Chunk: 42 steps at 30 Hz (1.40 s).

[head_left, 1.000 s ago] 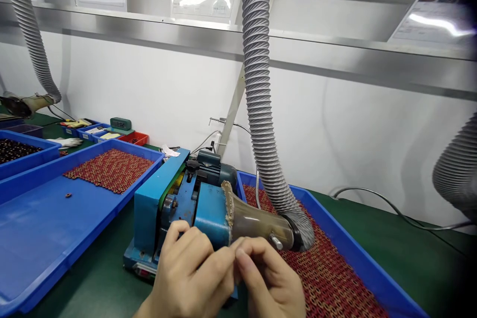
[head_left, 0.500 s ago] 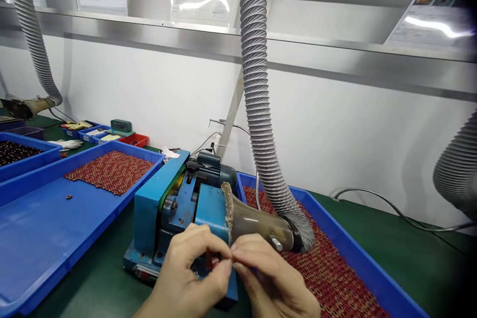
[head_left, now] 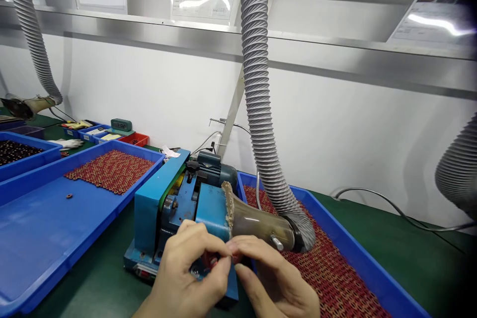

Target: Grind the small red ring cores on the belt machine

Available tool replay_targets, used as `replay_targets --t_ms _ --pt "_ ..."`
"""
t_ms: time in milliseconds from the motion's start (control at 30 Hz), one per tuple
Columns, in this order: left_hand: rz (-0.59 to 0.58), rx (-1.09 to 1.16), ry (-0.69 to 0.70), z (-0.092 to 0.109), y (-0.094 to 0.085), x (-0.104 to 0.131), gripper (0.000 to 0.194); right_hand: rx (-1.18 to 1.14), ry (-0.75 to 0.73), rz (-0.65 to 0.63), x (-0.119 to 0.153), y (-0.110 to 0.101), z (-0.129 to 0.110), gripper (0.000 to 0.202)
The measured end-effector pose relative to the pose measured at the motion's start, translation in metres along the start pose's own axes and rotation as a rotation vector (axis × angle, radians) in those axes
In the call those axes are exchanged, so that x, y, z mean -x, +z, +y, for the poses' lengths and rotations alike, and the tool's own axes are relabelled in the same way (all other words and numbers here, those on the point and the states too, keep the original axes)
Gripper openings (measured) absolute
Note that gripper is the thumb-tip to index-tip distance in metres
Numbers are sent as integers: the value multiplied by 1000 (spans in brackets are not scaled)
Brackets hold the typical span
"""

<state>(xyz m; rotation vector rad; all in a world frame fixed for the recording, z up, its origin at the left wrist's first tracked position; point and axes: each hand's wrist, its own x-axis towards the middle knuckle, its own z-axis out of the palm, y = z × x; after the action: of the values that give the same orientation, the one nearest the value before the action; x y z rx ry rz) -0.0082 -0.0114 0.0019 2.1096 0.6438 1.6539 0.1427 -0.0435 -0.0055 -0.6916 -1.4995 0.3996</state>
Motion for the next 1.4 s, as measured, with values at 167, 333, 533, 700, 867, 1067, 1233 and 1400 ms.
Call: replay_targets --t_ms 167,333,533,700,867,1067,1233,1400 --pt "2 -2 42 1 2 -3 18 188 -293 -13 1 4 6 50" --pt "84 -383 399 -5 8 1 17 32 117 141 8 14 2 18" --pt "60 -197 234 -3 5 3 18 -449 464 10 5 10 -3 33" --pt "-35 35 -39 1 0 -3 18 -22 -7 67 3 6 0 30" --pt "48 -118 181 -1 4 -2 19 240 -224 158 7 13 1 41" --pt "54 -487 435 -8 6 5 16 -351 599 50 8 17 -2 39" --pt "-9 -114 126 -4 2 3 18 -300 278 67 4 8 -3 18" --pt "-53 39 -52 2 1 -2 17 72 -160 -33 1 -2 2 43"
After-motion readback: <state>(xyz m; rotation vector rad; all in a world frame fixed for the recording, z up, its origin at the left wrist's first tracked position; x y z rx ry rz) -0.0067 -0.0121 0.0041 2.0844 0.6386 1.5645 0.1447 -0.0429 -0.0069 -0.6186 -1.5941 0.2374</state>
